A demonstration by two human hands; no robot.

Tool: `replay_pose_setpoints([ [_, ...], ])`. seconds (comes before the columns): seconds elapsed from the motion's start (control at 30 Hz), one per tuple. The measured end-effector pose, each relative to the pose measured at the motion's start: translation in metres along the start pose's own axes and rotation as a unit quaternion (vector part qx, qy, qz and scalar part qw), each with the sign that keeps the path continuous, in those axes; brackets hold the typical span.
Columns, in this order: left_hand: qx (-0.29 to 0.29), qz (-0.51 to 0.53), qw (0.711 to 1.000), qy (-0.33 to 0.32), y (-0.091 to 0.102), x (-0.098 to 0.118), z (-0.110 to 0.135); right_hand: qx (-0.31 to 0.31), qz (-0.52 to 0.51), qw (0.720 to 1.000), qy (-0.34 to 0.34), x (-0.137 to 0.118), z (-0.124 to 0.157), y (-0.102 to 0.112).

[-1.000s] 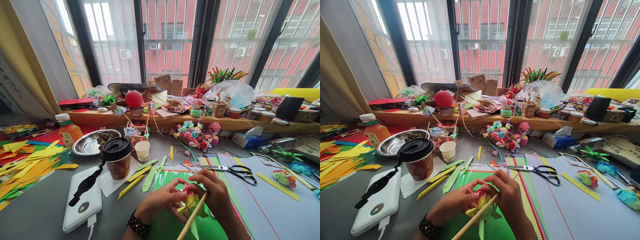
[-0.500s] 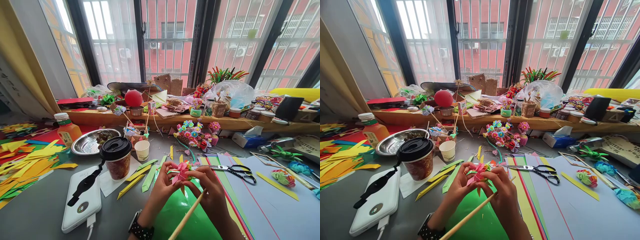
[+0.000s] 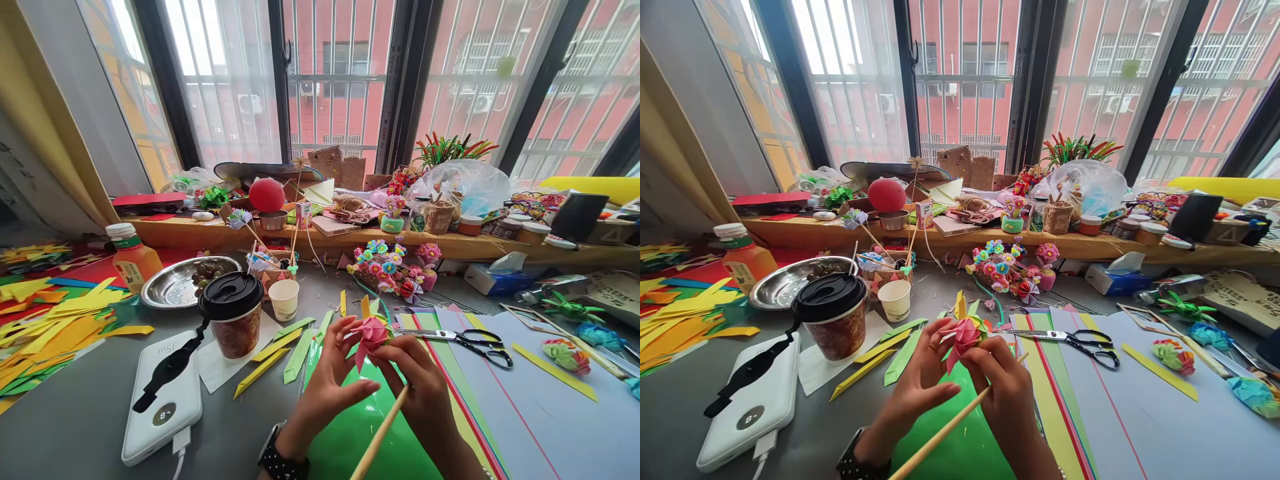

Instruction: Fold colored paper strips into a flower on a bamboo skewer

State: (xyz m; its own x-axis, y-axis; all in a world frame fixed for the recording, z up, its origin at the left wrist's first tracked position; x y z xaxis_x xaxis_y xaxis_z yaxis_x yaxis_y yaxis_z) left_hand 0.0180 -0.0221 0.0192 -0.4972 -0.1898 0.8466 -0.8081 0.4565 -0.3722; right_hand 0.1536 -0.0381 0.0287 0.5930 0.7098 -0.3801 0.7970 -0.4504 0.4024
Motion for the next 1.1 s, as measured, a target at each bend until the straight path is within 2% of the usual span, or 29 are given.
replay_pose_setpoints([
  [0.03, 0.005, 0.033, 0.999, 0.015, 0.003, 0.002, -0.001, -0.008, 0.005, 1.000, 0.009, 0.000, 0.000, 0.001],
  [0.17, 0.119, 0.166, 0.975, 0.084, 0.016, 0.010, -0.005, -0.015, 0.084, 0.994, 0.064, -0.004, 0.002, 0.000],
  [0.23, 0.116, 0.236, 0.954, 0.144, 0.018, 0.012, -0.005, -0.019, 0.126, 0.987, 0.094, -0.008, 0.004, -0.001],
  [0.3, 0.094, 0.274, 0.942, 0.171, 0.017, 0.013, -0.005, -0.024, 0.148, 0.982, 0.117, -0.011, 0.005, -0.003],
  [0.4, 0.080, 0.283, 0.939, 0.179, 0.012, 0.010, -0.003, -0.032, 0.156, 0.979, 0.124, -0.013, 0.006, -0.006],
  [0.53, 0.115, 0.270, 0.938, 0.184, 0.007, 0.003, -0.001, -0.043, 0.142, 0.983, 0.106, -0.013, 0.005, -0.009],
  [0.63, 0.137, 0.267, 0.933, 0.198, 0.007, 0.000, -0.002, -0.027, 0.136, 0.986, 0.097, -0.012, 0.005, -0.010],
  [0.9, 0.148, 0.281, 0.925, 0.208, 0.003, -0.004, -0.002, 0.013, 0.161, 0.983, 0.086, -0.009, 0.005, -0.011],
  [1.1, 0.150, 0.265, 0.930, 0.206, 0.000, -0.004, -0.001, 0.005, 0.194, 0.976, 0.099, -0.008, 0.006, -0.014],
])
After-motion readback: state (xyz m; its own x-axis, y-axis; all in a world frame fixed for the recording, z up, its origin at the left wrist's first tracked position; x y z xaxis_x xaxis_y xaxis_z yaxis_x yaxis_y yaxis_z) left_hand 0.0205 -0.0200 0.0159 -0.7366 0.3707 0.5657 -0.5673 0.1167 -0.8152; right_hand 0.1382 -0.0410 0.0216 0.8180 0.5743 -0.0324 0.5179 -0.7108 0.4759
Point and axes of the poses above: each hand's wrist, its own z-axis away from the middle knuckle, its own y-axis out of the back of the hand, x = y × z, the point moved 1 cm from there along -z, towards the middle knuckle, and after that the axes turned 1 degree about -y, right-handed, at the moved point
